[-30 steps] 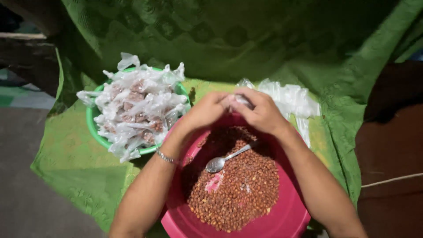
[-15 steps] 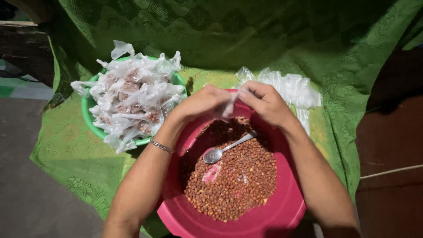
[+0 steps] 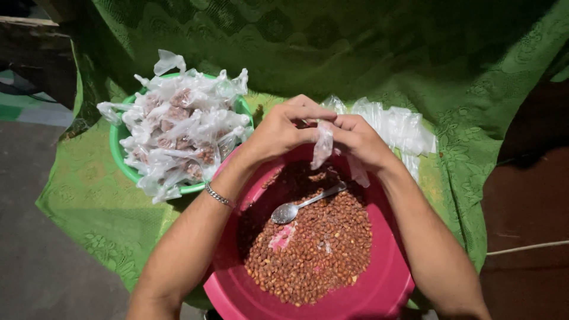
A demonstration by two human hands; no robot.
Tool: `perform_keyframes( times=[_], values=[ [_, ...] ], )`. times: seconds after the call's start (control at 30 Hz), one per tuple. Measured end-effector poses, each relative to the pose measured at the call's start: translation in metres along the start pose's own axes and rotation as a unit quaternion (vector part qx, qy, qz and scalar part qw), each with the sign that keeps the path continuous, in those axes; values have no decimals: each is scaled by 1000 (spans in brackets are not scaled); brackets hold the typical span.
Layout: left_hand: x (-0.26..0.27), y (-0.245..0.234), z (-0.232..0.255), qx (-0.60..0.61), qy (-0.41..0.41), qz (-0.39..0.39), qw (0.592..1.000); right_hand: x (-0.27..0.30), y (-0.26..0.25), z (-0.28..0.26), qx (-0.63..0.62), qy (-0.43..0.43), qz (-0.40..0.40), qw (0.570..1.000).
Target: Packaging peanuts into small plastic bags using a spoon and tying them closed
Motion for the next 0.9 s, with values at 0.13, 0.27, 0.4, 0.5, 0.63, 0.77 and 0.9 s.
perform_keyframes(
  times=[0.13,0.27,0.4,0.5,0.63,0.77,0.9],
  values=[
    [-1,4,0,43,35,31,998,-3,-8,10,-2,-4,-17,1000],
    [-1,1,-2,61,40,61,995,-2,-9,4,-7,-32,-44,998],
    [1,-1,9,70,46,50,995,0,-8,1,10,-22,-40,999],
    [3,4,13,50,45,29,997,-4,-11,8,12,17,-42,999],
    [2,3,8,22,44,17,999,5,2,-9,11,60,-49,997],
    [5,2,28,-68,72,-6,995,3,3,1,-13,25,-4,1000],
    [7,6,31,-115,90,-13,989,17,12,-13,-28,56,-6,998]
  ],
)
Point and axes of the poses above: each hand's wrist, its own x-axis away from the middle knuckle, its own y-axis out of the palm, z = x × y, the point moved 1 cm from there along -x, towards the middle knuckle, and after that the axes turned 3 degrees about z, right-handed, at the moved point
